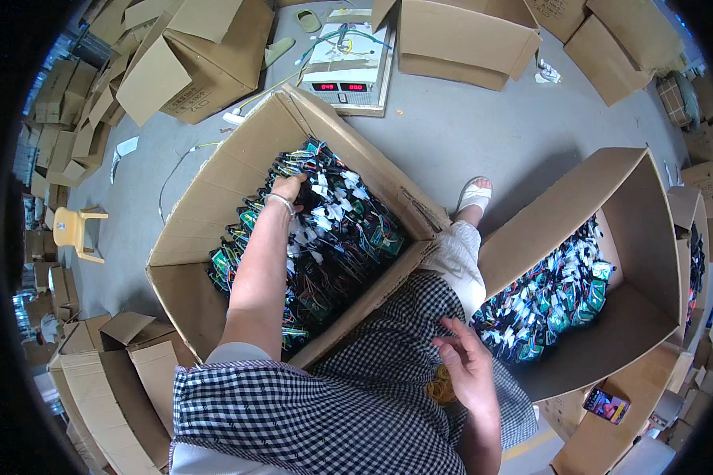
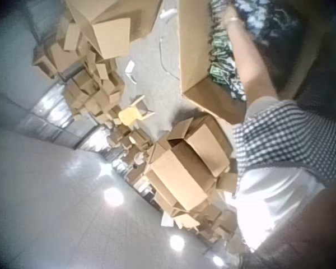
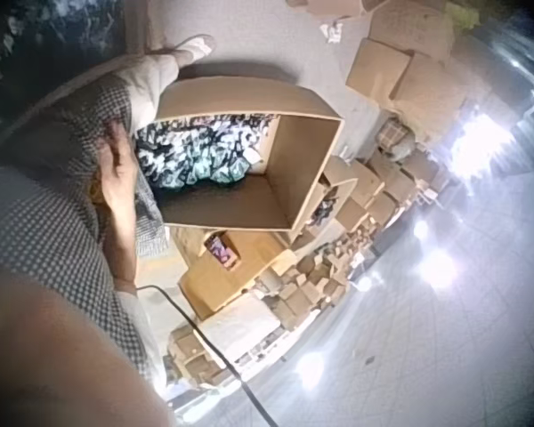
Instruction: The person sorts green electronic component modules by hand from a central cardboard box into secondary cardboard boxes, occasionally securing them with rubber bands.
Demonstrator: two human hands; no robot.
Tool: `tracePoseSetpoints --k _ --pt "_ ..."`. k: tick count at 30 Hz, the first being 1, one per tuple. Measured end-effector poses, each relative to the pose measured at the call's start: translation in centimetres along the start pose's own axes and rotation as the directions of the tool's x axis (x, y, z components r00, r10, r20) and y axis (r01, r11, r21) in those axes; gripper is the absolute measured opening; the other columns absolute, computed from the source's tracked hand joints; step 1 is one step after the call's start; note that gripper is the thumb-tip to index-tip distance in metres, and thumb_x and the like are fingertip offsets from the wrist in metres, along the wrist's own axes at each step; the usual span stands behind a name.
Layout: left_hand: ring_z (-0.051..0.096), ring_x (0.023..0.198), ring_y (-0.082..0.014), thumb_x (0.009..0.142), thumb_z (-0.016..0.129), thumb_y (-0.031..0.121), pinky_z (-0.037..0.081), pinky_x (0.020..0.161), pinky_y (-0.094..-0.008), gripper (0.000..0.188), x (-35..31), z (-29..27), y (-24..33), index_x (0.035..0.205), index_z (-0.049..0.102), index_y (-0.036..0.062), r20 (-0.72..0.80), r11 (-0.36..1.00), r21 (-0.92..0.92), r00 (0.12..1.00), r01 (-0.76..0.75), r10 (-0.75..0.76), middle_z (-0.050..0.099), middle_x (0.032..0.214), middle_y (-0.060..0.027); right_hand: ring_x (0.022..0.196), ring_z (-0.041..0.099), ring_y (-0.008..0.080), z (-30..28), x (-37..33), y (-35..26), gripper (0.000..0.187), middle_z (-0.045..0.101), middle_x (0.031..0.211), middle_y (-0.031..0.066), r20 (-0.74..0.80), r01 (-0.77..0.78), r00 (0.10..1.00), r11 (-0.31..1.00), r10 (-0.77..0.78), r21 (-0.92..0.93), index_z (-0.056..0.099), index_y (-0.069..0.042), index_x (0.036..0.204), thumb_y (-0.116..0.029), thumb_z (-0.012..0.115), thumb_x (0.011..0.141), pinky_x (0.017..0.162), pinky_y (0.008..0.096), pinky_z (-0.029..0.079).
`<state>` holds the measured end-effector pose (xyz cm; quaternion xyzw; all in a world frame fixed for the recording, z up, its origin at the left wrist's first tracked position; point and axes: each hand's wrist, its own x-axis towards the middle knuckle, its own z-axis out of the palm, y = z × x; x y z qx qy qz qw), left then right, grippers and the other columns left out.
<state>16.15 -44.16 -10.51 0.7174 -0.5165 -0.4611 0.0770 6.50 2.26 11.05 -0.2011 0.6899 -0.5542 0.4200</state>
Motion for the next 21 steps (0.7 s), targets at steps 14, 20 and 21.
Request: tracePoseSetpoints --k 14,20,21 --pt "0.030 0.135 -0.0317 0.087 0.063 0.033 0.028 0.108 -0.0505 0.068 -6.8 -9.8 0.9 0.143 0.033 0.0074 0.301 0.849 -0.523 0.914 -0.080 0.271 0.021 0.152 -0.0130 0.108 0.059 0.0203 -9.9 -7.0 4.3 0.039 0.065 0.114 0.0146 -0.469 -0.039 0.883 0.994 -0.012 -0.099 0.056 0.002 0.123 -0.018 0.063 0.091 0.094 0.0318 0.045" --pt "0.059 0.098 -0.0149 0.093 0.060 0.023 0.045 0.080 -0.0274 0.031 -20.4 -4.6 3.7 0.119 0.057 0.0063 0.320 0.741 -0.424 0.679 -0.522 0.661 0.061 0.116 -0.0044 0.101 0.064 0.0270 -16.9 -7.7 11.2 0.050 0.066 0.107 0.0187 -0.702 -0.455 0.695 0.851 0.156 -0.261 0.054 -0.001 0.128 -0.028 0.063 0.087 0.091 0.0348 0.048" --pt "0.059 0.100 -0.0156 0.093 0.060 0.023 0.045 0.083 -0.0278 0.031 -23.8 -3.5 4.0 0.119 0.057 0.0061 0.336 0.720 -0.380 0.639 -0.581 0.692 0.060 0.119 -0.0055 0.102 0.063 0.0303 -17.3 -7.1 11.7 0.050 0.066 0.108 0.0202 -0.696 -0.545 0.688 0.778 0.203 -0.312 0.055 -0.004 0.127 -0.031 0.063 0.086 0.092 0.0378 0.047"
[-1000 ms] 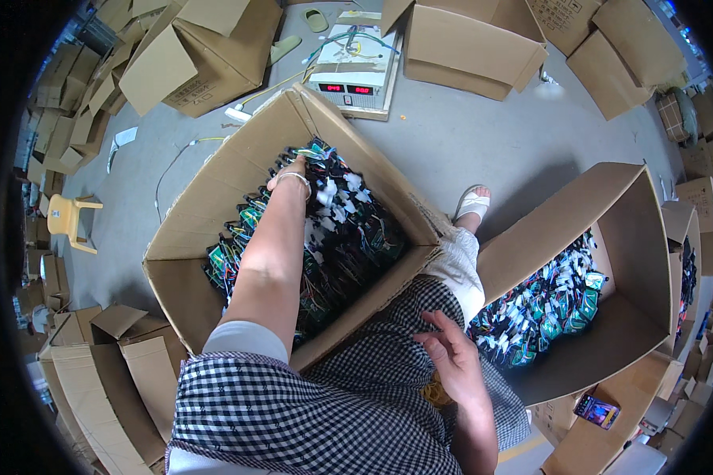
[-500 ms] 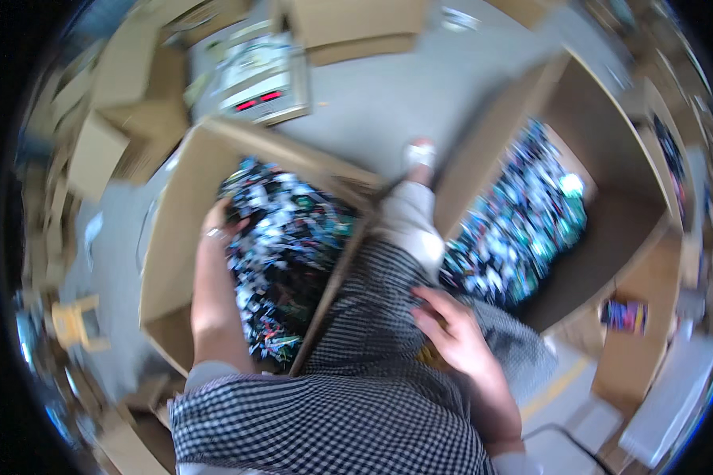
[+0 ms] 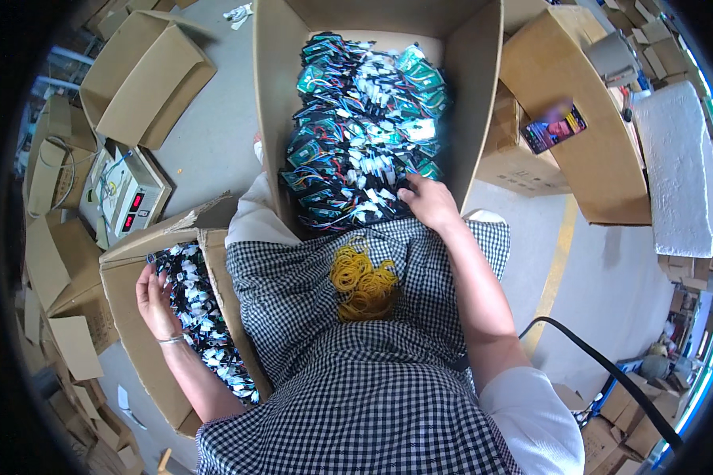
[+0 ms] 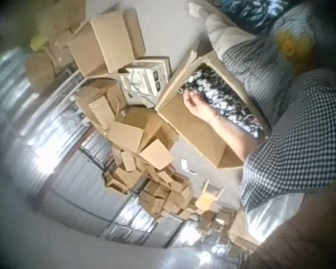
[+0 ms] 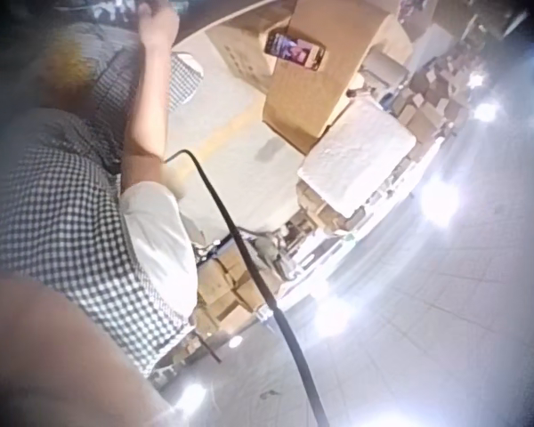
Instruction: The person sorts green electronic component modules by hand from a central cardboard box into secondary cardboard boxes, occasionally securing them with rubber bands.
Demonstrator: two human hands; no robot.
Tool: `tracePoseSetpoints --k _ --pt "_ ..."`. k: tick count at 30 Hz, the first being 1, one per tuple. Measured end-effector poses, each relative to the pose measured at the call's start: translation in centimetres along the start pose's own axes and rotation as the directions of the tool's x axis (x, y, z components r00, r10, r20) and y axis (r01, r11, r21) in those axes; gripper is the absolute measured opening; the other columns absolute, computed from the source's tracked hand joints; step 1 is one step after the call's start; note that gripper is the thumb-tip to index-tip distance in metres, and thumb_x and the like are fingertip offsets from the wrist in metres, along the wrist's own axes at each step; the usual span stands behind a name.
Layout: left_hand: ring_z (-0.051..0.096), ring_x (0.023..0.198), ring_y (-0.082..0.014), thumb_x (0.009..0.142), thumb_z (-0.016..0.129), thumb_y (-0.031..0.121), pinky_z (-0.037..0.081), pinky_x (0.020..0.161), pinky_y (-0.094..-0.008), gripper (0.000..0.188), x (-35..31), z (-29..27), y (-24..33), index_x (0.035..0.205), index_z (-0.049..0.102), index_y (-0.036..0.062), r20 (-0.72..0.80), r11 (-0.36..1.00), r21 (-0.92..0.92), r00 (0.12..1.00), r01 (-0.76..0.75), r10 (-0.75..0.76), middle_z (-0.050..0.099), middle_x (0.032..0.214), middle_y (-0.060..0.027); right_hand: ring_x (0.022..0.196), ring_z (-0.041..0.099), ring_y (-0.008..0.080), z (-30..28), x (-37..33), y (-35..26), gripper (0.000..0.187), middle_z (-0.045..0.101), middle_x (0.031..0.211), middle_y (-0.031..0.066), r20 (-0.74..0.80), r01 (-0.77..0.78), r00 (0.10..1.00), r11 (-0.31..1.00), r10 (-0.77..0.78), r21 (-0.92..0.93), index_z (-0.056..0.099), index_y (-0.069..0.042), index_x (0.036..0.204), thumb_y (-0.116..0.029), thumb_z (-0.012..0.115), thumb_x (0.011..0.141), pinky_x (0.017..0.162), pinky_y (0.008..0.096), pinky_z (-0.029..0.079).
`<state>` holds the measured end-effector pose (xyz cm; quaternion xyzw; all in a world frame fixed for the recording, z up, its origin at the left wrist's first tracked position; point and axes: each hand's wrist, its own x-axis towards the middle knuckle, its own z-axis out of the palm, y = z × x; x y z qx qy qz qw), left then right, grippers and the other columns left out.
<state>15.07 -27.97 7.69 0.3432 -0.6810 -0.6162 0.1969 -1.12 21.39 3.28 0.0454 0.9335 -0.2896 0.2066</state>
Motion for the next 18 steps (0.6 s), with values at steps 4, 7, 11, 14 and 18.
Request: tracePoseSetpoints --k 4,7,11,14,18 --pt "0.059 0.101 -0.0149 0.094 0.058 0.013 0.047 0.085 -0.0254 0.021 -3.9 7.7 2.0 0.112 0.060 0.0028 0.211 0.975 0.101 0.962 -0.198 0.174 0.063 0.115 -0.0079 0.116 0.054 0.0315 3.5 3.0 0.5 0.063 0.057 0.123 0.0189 0.182 -0.063 0.976 0.955 0.120 -0.289 0.048 -0.010 0.133 -0.038 0.067 0.081 0.097 0.0407 0.044" --pt "0.059 0.101 -0.0150 0.093 0.058 0.005 0.046 0.090 -0.0273 0.016 -6.6 12.6 1.0 0.108 0.062 0.0021 0.336 0.976 0.010 0.920 -0.218 0.202 0.064 0.112 -0.0084 0.129 0.043 0.0323 7.1 3.8 0.3 0.086 0.046 0.137 0.0155 0.228 -0.112 0.950 0.916 0.212 -0.385 0.029 -0.014 0.145 -0.042 0.072 0.076 0.103 0.0422 0.038" --pt "0.058 0.104 -0.0193 0.090 0.059 0.003 0.043 0.094 -0.0315 0.015 -8.5 16.7 0.7 0.105 0.062 0.0013 0.537 0.892 0.162 0.796 -0.423 0.280 0.063 0.113 -0.0106 0.122 0.048 0.0316 10.0 3.4 0.8 0.089 0.051 0.129 0.0171 0.094 -0.075 0.988 0.915 0.121 -0.396 0.029 -0.011 0.144 -0.037 0.075 0.072 0.101 0.0428 0.039" --pt "0.060 0.102 -0.0268 0.085 0.062 0.002 0.045 0.092 -0.0348 0.016 -9.3 18.6 1.3 0.101 0.063 0.0018 0.617 0.722 0.257 0.684 -0.643 0.390 0.063 0.109 -0.0139 0.115 0.054 0.0317 9.7 4.0 1.7 0.083 0.054 0.124 0.0177 0.073 -0.141 0.984 0.960 0.163 -0.240 0.032 -0.011 0.141 -0.030 0.075 0.072 0.095 0.0425 0.044" --pt "0.060 0.095 -0.0308 0.081 0.062 0.004 0.045 0.086 -0.0393 0.014 -9.1 18.9 -0.3 0.095 0.064 0.0018 0.674 0.493 0.319 0.559 -0.810 0.482 0.064 0.104 -0.0139 0.106 0.060 0.0326 10.1 4.2 1.8 0.069 0.059 0.114 0.0177 0.020 -0.145 0.988 0.962 0.154 -0.231 0.042 -0.009 0.133 -0.022 0.072 0.072 0.091 0.0409 0.046"
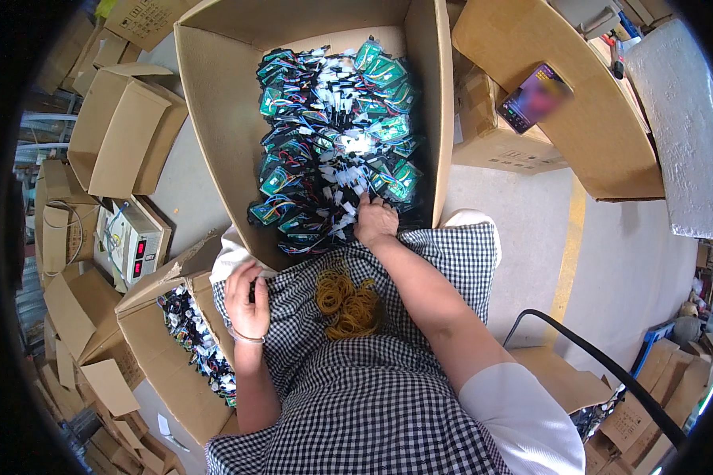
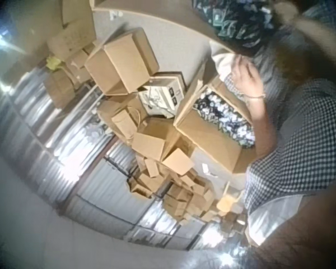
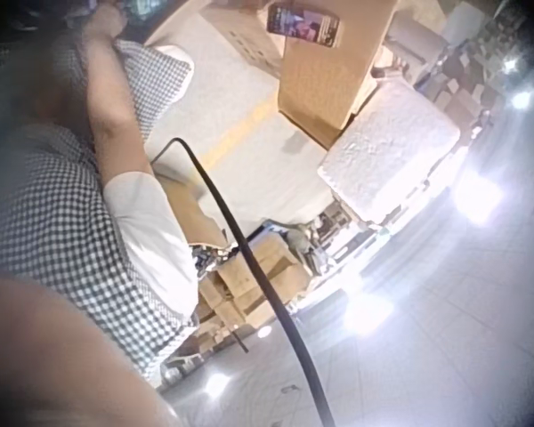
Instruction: The person sorts green electronic component modules by hand from a central cardboard box into secondary cardboard boxes, occasionally securing them with rubber bands.
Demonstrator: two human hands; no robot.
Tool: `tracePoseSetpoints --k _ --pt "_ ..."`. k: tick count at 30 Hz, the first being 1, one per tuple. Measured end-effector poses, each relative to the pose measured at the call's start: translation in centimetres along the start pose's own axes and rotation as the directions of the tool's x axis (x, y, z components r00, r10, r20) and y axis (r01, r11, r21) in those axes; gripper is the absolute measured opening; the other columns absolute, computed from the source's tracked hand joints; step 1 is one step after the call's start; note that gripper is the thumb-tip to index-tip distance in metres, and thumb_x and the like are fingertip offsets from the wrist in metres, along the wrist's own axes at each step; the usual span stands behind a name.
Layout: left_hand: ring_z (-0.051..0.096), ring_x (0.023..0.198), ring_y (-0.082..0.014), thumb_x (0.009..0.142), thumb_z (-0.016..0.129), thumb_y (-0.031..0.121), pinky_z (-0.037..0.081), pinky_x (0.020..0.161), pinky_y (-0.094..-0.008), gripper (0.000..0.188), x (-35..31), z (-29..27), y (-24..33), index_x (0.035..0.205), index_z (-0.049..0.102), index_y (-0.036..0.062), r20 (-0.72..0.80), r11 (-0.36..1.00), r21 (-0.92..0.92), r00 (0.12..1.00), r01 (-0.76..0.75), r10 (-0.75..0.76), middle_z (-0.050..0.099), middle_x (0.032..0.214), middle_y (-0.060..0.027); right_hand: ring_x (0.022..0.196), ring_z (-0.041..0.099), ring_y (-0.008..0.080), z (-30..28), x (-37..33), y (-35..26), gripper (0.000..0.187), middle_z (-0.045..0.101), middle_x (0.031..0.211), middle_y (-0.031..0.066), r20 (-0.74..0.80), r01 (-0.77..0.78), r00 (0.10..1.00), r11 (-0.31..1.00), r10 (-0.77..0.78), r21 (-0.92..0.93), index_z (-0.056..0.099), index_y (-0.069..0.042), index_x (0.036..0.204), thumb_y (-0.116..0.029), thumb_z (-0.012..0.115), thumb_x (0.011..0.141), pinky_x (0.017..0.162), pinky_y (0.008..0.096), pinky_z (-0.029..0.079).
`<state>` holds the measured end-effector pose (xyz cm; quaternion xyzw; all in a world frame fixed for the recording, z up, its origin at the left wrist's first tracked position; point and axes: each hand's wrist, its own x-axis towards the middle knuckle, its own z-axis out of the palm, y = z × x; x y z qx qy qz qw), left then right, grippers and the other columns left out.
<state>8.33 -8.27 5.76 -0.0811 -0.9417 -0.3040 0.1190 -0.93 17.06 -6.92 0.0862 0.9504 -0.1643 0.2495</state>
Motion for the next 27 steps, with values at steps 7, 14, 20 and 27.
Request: tracePoseSetpoints --k 7,14,20,27 --pt "0.061 0.083 -0.0255 0.079 0.061 0.008 0.042 0.084 -0.0369 0.013 0.6 0.6 0.3 0.091 0.065 0.0058 0.044 0.993 0.091 0.997 -0.069 0.066 0.067 0.098 -0.0076 0.095 0.063 0.0358 -3.1 -1.9 -0.2 0.062 0.063 0.102 0.0203 -0.104 0.036 0.994 0.989 -0.022 0.142 0.043 -0.002 0.131 -0.007 0.065 0.073 0.084 0.0425 0.051" --pt "0.062 0.085 -0.0251 0.080 0.060 0.006 0.042 0.083 -0.0345 0.012 0.4 0.6 0.2 0.090 0.065 0.0057 0.032 0.994 0.084 0.997 -0.071 0.068 0.068 0.096 -0.0072 0.106 0.057 0.0417 -8.4 -5.2 0.3 0.062 0.057 0.114 0.0286 -0.559 0.441 0.811 0.810 -0.175 0.386 0.038 0.005 0.134 0.002 0.061 0.076 0.092 0.0428 0.046" --pt "0.062 0.085 -0.0242 0.079 0.061 0.006 0.041 0.082 -0.0343 0.013 -0.4 0.6 0.6 0.091 0.066 0.0055 -0.020 0.996 0.058 0.998 -0.064 0.065 0.068 0.095 -0.0067 0.091 0.065 0.0291 -13.1 -8.0 -4.8 0.074 0.062 0.104 0.0162 -0.751 0.715 0.629 0.530 -0.202 0.456 0.031 -0.001 0.141 0.004 0.064 0.075 0.079 0.0340 0.052" --pt "0.064 0.088 -0.0260 0.078 0.062 0.001 0.045 0.081 -0.0345 0.013 -3.0 1.2 3.3 0.090 0.066 0.0034 -0.024 0.993 -0.120 1.000 0.002 -0.005 0.069 0.096 -0.0102 0.111 0.055 0.0346 -1.5 -7.5 -2.4 0.064 0.059 0.111 0.0163 -0.372 0.724 0.690 0.597 -0.621 0.346 0.049 -0.006 0.129 0.006 0.065 0.068 0.096 0.0404 0.042"
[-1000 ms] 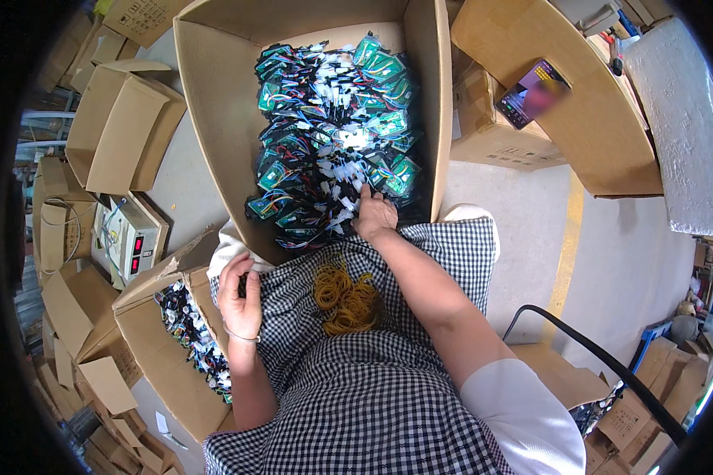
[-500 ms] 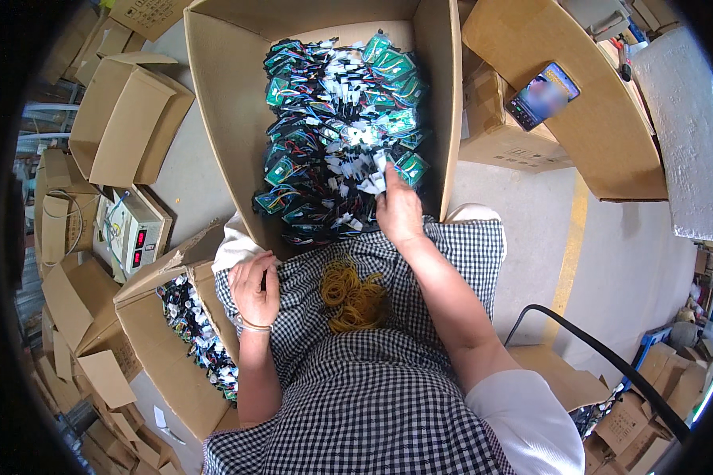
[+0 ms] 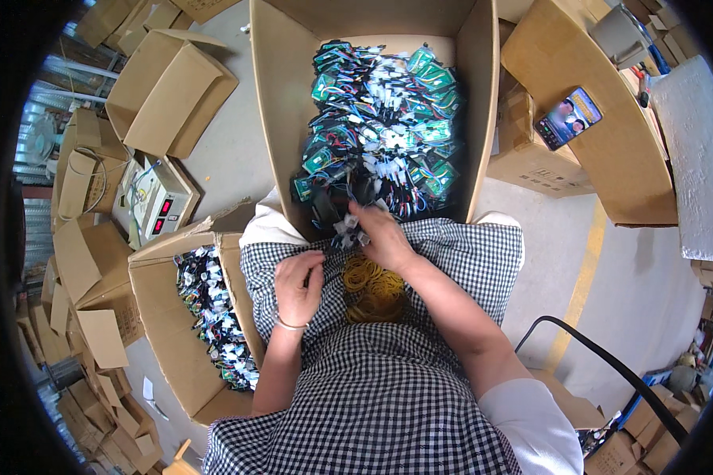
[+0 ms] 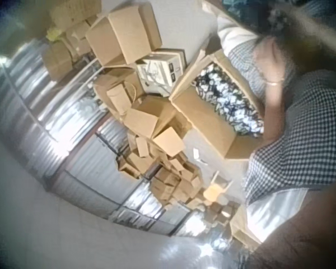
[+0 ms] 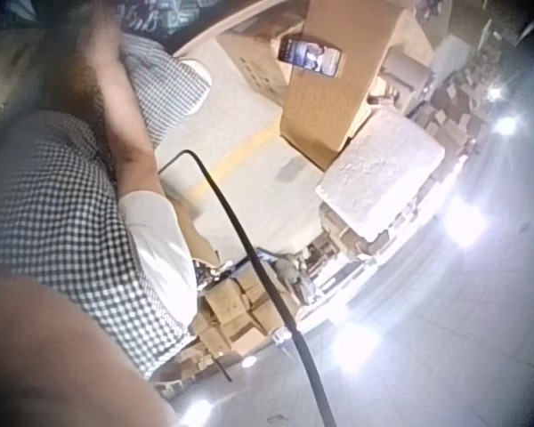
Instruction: The person sorts green electronic component modules by hand from a central cardboard box into secondary cardboard boxes, occasionally securing them with rubber bands.
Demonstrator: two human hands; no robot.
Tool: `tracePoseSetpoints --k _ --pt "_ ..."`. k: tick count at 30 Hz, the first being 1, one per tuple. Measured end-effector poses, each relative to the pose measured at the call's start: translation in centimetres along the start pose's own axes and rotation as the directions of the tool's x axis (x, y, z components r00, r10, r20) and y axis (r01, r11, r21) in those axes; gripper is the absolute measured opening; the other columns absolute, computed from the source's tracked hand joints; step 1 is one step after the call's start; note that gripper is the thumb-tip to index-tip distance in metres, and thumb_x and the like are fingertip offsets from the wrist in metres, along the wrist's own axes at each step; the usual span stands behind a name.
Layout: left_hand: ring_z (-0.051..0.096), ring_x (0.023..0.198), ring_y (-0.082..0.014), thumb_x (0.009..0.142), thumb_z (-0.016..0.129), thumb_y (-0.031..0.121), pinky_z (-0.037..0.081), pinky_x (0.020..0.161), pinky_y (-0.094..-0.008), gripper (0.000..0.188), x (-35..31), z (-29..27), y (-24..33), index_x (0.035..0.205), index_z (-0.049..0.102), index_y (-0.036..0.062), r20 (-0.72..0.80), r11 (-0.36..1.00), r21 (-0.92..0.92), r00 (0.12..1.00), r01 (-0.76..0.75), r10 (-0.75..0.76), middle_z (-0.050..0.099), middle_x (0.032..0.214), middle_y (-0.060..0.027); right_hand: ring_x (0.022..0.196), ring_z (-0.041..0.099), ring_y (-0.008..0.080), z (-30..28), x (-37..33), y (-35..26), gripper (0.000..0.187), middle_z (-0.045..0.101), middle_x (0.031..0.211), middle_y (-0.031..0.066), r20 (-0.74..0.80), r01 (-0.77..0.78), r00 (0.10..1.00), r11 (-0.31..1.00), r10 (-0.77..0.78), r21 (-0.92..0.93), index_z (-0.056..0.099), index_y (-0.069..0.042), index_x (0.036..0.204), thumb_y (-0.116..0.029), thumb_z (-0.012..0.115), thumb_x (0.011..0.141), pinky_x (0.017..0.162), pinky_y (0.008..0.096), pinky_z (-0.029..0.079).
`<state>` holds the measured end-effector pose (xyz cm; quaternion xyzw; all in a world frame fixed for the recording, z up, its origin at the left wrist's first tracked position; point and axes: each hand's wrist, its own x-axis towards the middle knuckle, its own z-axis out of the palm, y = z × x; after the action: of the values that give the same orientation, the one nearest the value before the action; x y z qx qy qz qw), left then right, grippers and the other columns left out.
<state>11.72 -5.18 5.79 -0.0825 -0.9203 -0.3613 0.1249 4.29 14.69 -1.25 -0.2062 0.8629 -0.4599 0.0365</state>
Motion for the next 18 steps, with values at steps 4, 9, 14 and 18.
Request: tracePoseSetpoints --k 4,9,14,18 --pt "0.064 0.090 -0.0273 0.079 0.062 0.000 0.046 0.081 -0.0349 0.014 -1.7 0.2 0.7 0.092 0.065 0.0024 0.085 0.993 -0.099 0.995 0.059 -0.050 0.068 0.097 -0.0112 0.117 0.052 0.0318 -0.2 -1.8 -0.4 0.067 0.057 0.122 0.0152 0.366 0.145 0.930 0.948 -0.033 -0.284 0.044 -0.006 0.136 0.003 0.059 0.072 0.101 0.0390 0.039" --pt "0.062 0.098 -0.0265 0.081 0.061 0.000 0.047 0.085 -0.0345 0.017 -1.9 1.2 0.5 0.098 0.064 0.0024 0.105 0.931 -0.298 0.977 0.210 -0.187 0.066 0.106 -0.0123 0.100 0.062 0.0351 -5.3 1.3 -5.4 0.063 0.062 0.113 0.0206 0.487 -0.120 0.807 0.900 0.335 -0.420 0.048 -0.017 0.134 -0.003 0.058 0.074 0.084 0.0437 0.050" --pt "0.051 0.118 -0.0269 0.085 0.059 0.002 0.039 0.101 -0.0338 0.046 1.0 5.2 -1.2 0.128 0.044 -0.0074 0.168 0.294 -0.789 0.649 0.540 -0.742 0.052 0.123 -0.0225 0.086 0.066 0.0330 -6.5 5.5 -6.0 0.048 0.068 0.089 0.0183 0.294 -0.258 0.832 0.798 0.470 -0.544 0.056 -0.014 0.127 -0.017 0.060 0.079 0.079 0.0413 0.052" --pt "0.042 0.125 -0.0283 0.086 0.063 0.013 0.034 0.104 -0.0350 0.063 3.7 9.8 -6.6 0.134 0.031 -0.0126 0.250 0.159 -0.812 0.580 0.562 -0.775 0.047 0.127 -0.0260 0.073 0.065 0.0145 -6.7 9.1 0.5 0.061 0.069 0.088 0.0098 0.462 -0.544 0.801 0.787 0.382 0.292 0.050 -0.003 0.132 -0.032 0.068 0.082 0.067 0.0280 0.050"
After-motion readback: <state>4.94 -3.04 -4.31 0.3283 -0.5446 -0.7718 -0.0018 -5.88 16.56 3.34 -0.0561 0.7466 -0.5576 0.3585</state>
